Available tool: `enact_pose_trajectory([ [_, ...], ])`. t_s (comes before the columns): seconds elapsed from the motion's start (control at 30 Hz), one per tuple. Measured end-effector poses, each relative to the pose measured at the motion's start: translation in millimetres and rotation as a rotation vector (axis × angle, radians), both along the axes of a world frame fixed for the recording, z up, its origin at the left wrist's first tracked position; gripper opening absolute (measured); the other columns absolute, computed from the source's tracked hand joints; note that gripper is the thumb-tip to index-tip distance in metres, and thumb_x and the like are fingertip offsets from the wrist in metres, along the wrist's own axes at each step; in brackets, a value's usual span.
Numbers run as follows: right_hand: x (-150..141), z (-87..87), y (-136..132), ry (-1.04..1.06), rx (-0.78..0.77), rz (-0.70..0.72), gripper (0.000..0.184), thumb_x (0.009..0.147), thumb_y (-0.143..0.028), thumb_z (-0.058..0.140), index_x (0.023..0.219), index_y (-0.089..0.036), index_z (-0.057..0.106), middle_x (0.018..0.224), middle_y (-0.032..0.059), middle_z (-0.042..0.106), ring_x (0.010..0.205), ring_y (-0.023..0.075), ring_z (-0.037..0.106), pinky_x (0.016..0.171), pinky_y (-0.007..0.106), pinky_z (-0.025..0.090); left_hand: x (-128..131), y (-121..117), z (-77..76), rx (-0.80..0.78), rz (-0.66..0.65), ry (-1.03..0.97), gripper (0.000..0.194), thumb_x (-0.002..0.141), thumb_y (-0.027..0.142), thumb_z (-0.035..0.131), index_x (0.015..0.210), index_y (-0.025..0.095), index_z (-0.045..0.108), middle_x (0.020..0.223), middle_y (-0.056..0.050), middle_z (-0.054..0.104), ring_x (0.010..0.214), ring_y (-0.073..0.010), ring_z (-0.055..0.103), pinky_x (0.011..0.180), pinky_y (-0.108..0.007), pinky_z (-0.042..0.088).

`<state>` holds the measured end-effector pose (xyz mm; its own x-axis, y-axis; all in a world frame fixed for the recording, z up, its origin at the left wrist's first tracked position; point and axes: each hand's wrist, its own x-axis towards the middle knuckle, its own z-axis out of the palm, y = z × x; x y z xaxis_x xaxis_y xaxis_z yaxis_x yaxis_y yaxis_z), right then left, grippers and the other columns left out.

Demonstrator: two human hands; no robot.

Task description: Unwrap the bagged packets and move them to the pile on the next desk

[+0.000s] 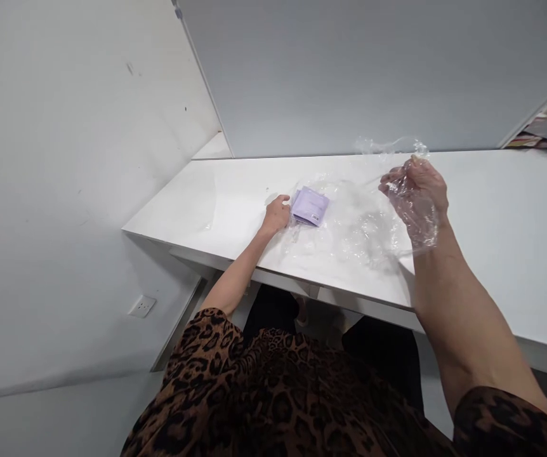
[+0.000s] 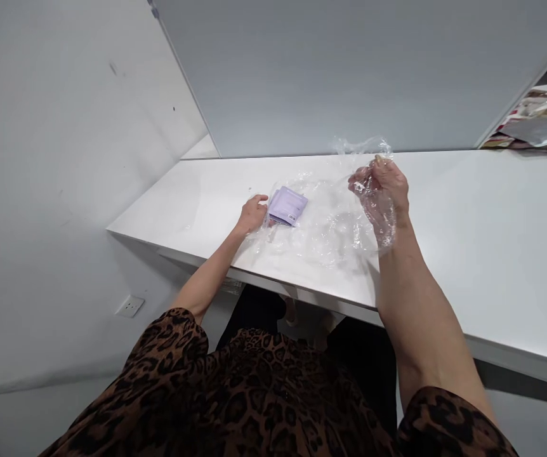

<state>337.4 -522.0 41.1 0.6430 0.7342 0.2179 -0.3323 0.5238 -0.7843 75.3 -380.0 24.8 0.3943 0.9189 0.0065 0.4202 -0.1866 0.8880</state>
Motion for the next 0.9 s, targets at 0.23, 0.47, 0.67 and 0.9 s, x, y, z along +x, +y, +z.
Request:
enact_pose_trajectory([
  [0.23, 6, -0.2, 2, 0.005, -0.010, -0.055, 0.024, 0.081, -0.022, 0.078, 0.068, -0.022, 0.058, 0.066, -0.0003, 0.047, 0.063, 0.0118, 0.049, 0.060, 0.029, 0.051, 0, -23, 8.3, 0.370, -0.021, 0.246, 0.036, 0.103, 0.039, 0.053, 0.130, 0.021, 0.069, 0.145, -0.017, 0.060, 0.143, -0.0339, 0.050, 0.127, -0.046, 0.030],
  [0.47, 10, -3.8, 2, -0.025, -0.035, -0.086, 0.030, 0.080, -0.028, 0.084, 0.068, -0.024, 0.056, 0.065, -0.0014, 0.048, 0.061, 0.0123, 0.049, 0.056, 0.029, 0.050, 50, -47, -2.2, 0.294, -0.260, 0.379, 0.068, 0.084, 0.048, 0.079, 0.139, 0.013, 0.058, 0.149, -0.027, 0.055, 0.147, -0.0521, 0.040, 0.126, -0.063, 0.016],
  [0.67, 13, -1.2, 5, 0.106, -0.075, -0.158, 0.030, 0.087, -0.017, 0.073, 0.065, -0.022, 0.054, 0.063, -0.0027, 0.045, 0.056, 0.0103, 0.045, 0.052, 0.025, 0.046, 43, -38, -1.2, 0.202, -0.213, 0.252, 0.058, 0.093, 0.032, 0.068, 0.147, 0.014, 0.055, 0.141, -0.026, 0.063, 0.144, -0.0471, 0.049, 0.126, -0.061, 0.022],
  [0.9, 10, 11.9, 2, 0.295, -0.007, -0.227, 0.031, 0.097, -0.005, 0.056, 0.070, -0.018, 0.048, 0.066, -0.0051, 0.045, 0.052, 0.0068, 0.043, 0.048, 0.021, 0.039, 12, -16, 18.4, 0.306, -0.076, 0.204, 0.060, 0.106, 0.032, 0.053, 0.162, 0.024, 0.036, 0.115, -0.015, 0.074, 0.112, -0.0328, 0.070, 0.109, -0.051, 0.048],
])
